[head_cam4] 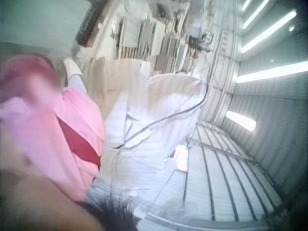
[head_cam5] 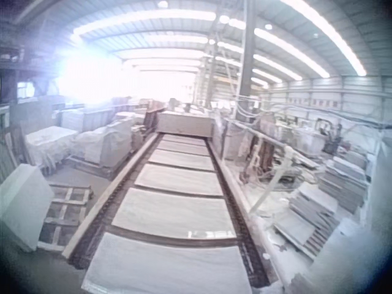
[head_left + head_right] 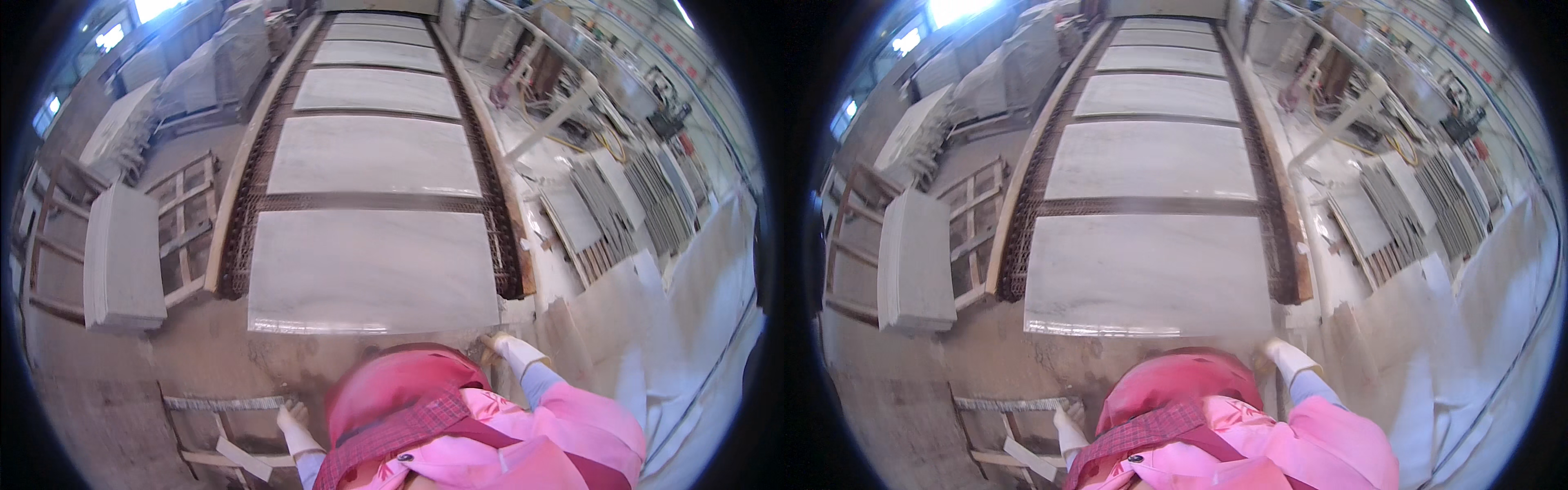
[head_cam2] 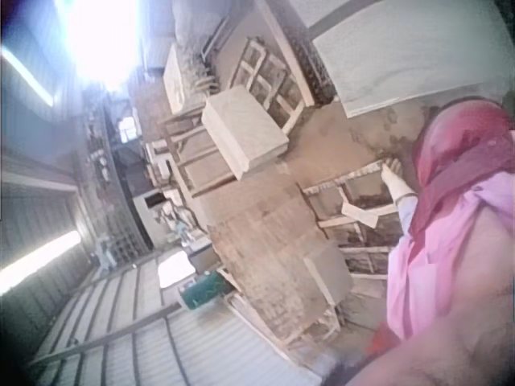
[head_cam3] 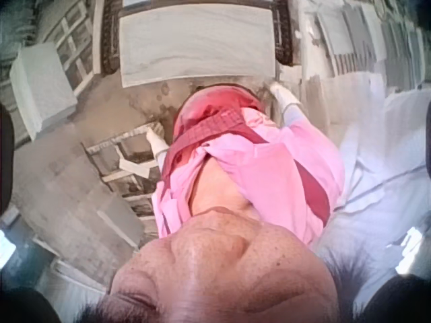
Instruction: The person repeatedly picks up large rectangular tiles from a stack and places them onto a conveyor belt. The person walks back and forth between the stack and the conveyor, handling one tile at a time.
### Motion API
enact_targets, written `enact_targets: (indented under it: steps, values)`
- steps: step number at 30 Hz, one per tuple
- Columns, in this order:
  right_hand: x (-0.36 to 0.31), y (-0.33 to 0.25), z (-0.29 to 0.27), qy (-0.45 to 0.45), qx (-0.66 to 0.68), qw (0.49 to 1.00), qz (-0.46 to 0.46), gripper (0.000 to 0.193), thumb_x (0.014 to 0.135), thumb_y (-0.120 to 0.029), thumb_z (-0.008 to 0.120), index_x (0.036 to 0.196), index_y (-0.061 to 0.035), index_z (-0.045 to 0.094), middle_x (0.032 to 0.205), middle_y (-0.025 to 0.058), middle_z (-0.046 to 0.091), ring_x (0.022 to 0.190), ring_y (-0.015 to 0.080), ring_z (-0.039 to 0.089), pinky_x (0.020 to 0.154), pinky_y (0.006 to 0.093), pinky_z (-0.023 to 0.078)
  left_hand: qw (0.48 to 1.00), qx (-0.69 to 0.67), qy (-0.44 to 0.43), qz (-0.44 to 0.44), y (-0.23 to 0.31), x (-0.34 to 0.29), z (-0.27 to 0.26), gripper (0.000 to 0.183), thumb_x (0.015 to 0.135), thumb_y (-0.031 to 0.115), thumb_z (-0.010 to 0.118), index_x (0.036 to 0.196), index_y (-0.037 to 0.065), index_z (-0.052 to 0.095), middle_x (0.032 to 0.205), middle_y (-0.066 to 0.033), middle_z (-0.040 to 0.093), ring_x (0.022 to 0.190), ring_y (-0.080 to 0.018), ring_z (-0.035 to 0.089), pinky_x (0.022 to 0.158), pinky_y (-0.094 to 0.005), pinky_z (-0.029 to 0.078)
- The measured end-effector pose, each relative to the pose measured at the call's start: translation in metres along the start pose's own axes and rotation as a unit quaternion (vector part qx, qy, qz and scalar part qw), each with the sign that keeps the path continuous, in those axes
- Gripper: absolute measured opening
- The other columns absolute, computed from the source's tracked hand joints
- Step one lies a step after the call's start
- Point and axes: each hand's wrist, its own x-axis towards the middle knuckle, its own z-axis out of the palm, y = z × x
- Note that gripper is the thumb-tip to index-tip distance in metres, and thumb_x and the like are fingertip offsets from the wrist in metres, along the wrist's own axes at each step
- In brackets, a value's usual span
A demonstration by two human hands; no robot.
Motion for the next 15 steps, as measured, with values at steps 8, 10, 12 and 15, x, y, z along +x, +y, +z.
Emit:
enact_targets:
  steps: [8, 10, 12, 15]
  values:
    - [-0.004, -0.006, -0.005, -0.092, 0.049, 0.992, 0.066, 0.063, 0.09, -0.055, 0.041, 0.101, 0.0024, 0.066, 0.078, 0.0179, 0.069, 0.074, 0.0282, 0.069, 0.069, 0.0383, 0.055, 1.0, -0.007, 0.019, -0.012, -0.061, -0.059, -0.028, 0.054, 0.095, 0.048, 0.024, 0.136, 0.016, 0.038, 0.132, -0.0194, 0.047, 0.118, -0.0372, 0.048, 0.096, -0.0483, 0.038]
    - [-0.008, 0.008, -0.008, -0.113, -0.002, 0.992, 0.05, 0.061, 0.09, -0.053, 0.041, 0.098, 0.0005, 0.068, 0.078, 0.0174, 0.069, 0.073, 0.027, 0.069, 0.069, 0.037, 0.055, 1.0, 0.007, 0.028, -0.003, -0.082, -0.078, -0.032, 0.053, 0.095, 0.048, 0.025, 0.134, 0.015, 0.04, 0.13, -0.0195, 0.05, 0.116, -0.0373, 0.05, 0.096, -0.0485, 0.038]
    - [-0.012, 0.022, -0.009, -0.113, -0.124, 0.986, 0.017, 0.057, 0.091, -0.05, 0.04, 0.094, -0.0006, 0.069, 0.078, 0.0171, 0.069, 0.073, 0.026, 0.069, 0.068, 0.0351, 0.055, 0.999, 0.002, 0.047, 0.015, -0.106, -0.096, -0.039, 0.051, 0.096, 0.047, 0.027, 0.132, 0.014, 0.043, 0.123, -0.0214, 0.055, 0.108, -0.0381, 0.055, 0.095, -0.0502, 0.039]
    - [-0.022, 0.049, -0.006, 0.001, -0.312, 0.922, -0.229, 0.054, 0.092, -0.046, 0.039, 0.09, -0.0007, 0.07, 0.078, 0.0154, 0.069, 0.07, 0.0238, 0.069, 0.067, 0.0329, 0.055, 0.999, 0.034, 0.041, -0.003, -0.154, -0.13, -0.061, 0.053, 0.095, 0.049, 0.028, 0.132, 0.015, 0.043, 0.126, -0.0198, 0.052, 0.111, -0.0369, 0.052, 0.092, -0.0502, 0.04]
